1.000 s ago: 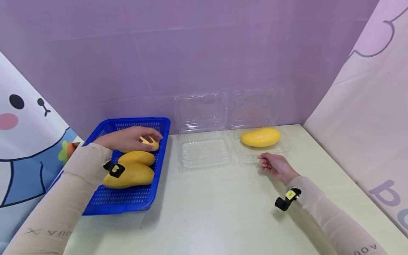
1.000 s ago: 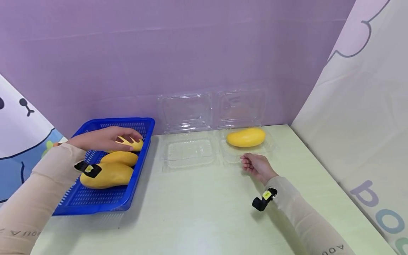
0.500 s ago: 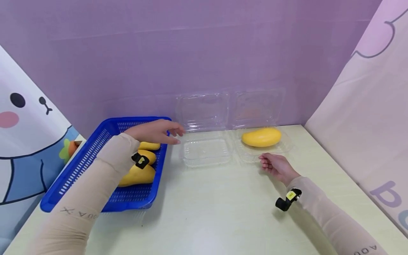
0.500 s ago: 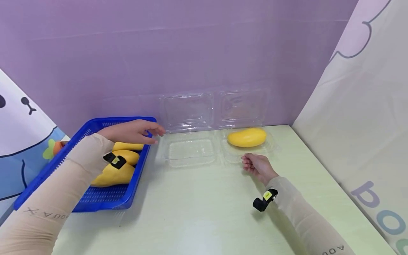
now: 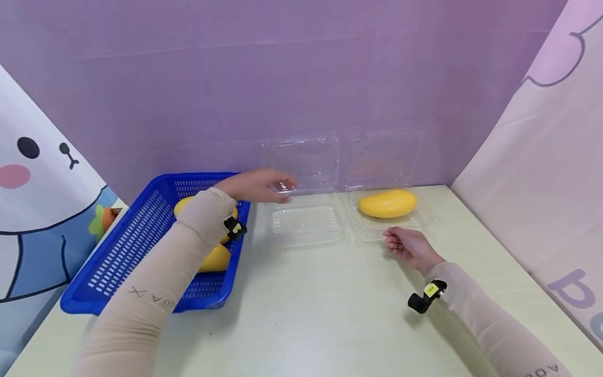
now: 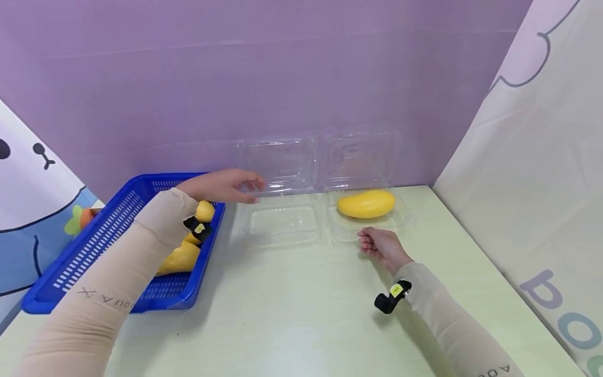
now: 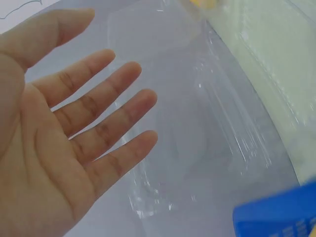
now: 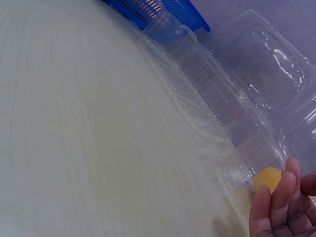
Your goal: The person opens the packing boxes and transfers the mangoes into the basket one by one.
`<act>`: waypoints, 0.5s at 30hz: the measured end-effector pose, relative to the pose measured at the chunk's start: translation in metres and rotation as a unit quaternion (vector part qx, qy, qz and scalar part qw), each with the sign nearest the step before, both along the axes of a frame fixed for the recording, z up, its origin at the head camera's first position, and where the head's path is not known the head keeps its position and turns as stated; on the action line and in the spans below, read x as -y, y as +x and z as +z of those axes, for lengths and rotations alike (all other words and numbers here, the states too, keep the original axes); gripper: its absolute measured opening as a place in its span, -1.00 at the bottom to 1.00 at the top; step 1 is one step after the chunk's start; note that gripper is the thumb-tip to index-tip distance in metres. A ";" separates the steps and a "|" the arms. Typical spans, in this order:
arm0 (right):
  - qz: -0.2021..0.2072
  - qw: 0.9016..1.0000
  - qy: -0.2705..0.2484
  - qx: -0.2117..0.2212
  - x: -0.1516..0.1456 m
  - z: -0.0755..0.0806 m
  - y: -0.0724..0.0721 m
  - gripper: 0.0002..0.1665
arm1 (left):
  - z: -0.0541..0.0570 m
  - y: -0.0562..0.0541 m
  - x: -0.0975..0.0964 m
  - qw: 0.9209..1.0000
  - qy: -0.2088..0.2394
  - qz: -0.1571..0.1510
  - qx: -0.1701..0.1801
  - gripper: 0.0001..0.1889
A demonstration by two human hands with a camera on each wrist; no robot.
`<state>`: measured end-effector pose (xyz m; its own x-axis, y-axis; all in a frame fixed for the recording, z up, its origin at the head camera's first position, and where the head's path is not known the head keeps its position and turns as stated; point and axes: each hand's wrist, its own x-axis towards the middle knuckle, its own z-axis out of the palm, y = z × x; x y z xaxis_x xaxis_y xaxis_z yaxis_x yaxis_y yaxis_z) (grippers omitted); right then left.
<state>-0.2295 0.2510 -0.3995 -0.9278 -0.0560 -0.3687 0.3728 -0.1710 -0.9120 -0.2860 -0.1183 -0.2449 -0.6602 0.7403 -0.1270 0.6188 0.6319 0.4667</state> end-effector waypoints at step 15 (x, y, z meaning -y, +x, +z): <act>0.003 1.000 -0.005 0.000 0.000 0.002 0.003 -0.63 | -0.001 -0.004 -0.050 1.000 0.010 0.011 -0.016 -0.51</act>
<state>-0.2268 0.2507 -0.3976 -0.9275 -0.0654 -0.3680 0.3738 -0.1781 -0.9103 -0.2902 -0.0686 -0.2460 -0.6796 0.7279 -0.0910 0.6201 0.6363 0.4590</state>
